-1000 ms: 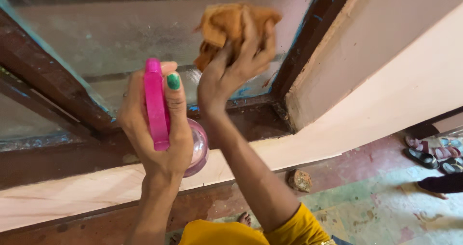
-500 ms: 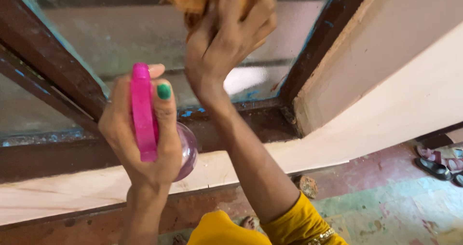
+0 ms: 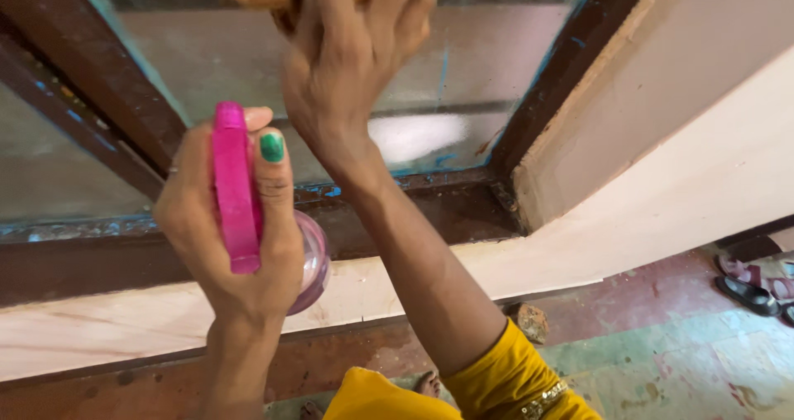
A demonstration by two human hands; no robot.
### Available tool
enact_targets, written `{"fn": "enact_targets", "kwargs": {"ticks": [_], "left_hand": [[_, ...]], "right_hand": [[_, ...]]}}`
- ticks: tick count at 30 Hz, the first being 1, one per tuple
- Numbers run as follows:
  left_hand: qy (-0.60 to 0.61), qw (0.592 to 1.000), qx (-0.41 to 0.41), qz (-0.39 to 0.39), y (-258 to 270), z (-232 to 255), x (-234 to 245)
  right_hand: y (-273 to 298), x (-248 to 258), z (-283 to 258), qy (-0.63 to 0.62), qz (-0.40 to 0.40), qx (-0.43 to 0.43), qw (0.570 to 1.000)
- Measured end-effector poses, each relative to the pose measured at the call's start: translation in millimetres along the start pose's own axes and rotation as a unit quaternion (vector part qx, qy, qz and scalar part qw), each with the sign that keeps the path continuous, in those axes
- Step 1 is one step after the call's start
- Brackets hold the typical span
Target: The person cleans a window pane and frame using a spray bottle and a cloth, wiping the glass and the wooden divider.
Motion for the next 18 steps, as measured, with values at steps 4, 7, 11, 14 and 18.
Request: {"fn": "enact_targets", "kwargs": {"ticks": [4,7,11,14,18], "left_hand": [[-0.005,1.0,0.01,0.0,4,-4,7],[-0.006,1.0,0.011,-0.004,7,-7,11],[-0.02,0.999,0.009,-0.027,4,-17,15],[0.03,0.999,0.028,-0.02,-4,-25,14],[0.071,0.997,-0.02,0.005,-6,-22,23]], "right_hand": [[59,15,3,-0.078,0.006,0.032,0.996],[76,23,-5,-0.076,-0.034,0.036,0.996],[56,16,-19,-0.096,-0.025,0.058,0.993],[34,1,-17,-0.014,-0.061,0.059,0.996],[55,4,-4,-0.034,-0.04,0.088,0.995]]}}
Point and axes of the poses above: each hand's wrist, its own y-axis away from the middle knuckle, its own x-axis out of the back of the hand, z = x × y, the point moved 2 cm from there along -y, towards the middle knuckle, and after that the axes turned 12 degrees about -x, right-handed, at the moved point
